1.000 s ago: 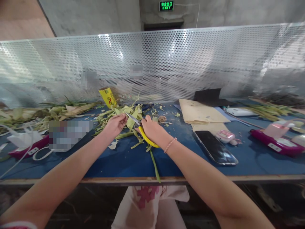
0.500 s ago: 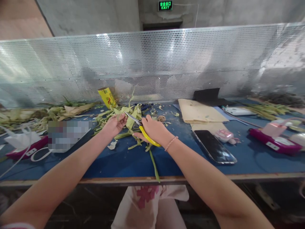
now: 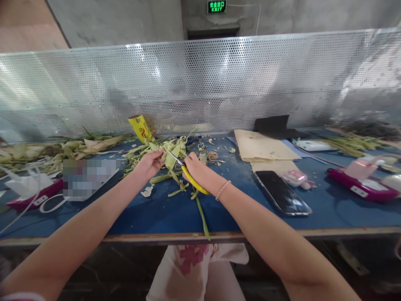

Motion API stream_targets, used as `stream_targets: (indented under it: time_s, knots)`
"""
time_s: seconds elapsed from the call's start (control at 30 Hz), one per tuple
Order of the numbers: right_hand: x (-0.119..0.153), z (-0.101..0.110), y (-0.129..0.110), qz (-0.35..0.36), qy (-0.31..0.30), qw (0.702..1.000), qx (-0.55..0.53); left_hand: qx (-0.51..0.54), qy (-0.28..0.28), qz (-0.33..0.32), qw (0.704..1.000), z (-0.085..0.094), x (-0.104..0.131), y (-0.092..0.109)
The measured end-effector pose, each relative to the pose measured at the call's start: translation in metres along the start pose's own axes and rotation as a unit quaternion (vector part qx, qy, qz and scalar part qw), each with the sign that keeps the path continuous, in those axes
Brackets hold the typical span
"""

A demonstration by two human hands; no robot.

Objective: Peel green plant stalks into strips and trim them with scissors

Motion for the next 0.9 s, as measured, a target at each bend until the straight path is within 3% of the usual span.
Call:
stream_targets:
  time_s: [0.2, 0.43, 0.57, 0.77, 0.9]
  knots:
    - [-0.002, 0.007, -0.004, 0.046, 0.033, 0.998, -0.033, 0.012, 0.013, -0.006, 1.0, 0.002, -0.002, 0.003]
    - [0.003, 0.023, -0.021, 0.011, -0.027, 0.999, 0.019, 0.003, -0.016, -0.011, 1.0, -0.002, 0.0, 0.003]
    - [0.003, 0.02, -0.017, 0.001, -0.024, 0.999, 0.031, 0.002, -0.018, -0.017, 1.0, -0.003, 0.001, 0.005]
    - [-0.003, -0.001, 0.006, -0.049, -0.048, 0.991, -0.118, 0.006, 0.003, -0.027, 1.0, 0.005, -0.005, 0.008]
    - [-0.004, 0.002, 0.01, -0.1, -0.052, 0.979, -0.17, 0.024, 0.0, -0.039, 0.999, 0.005, -0.005, 0.011]
Point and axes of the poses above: each hand's wrist, its own x-axis away from the middle knuckle, its own z-axis out of the back of the hand, y = z × x, the point moved 8 cm from there along -x, towards the middle knuckle, and after that the axes turned 3 degrees about x, right-handed, at the moved point
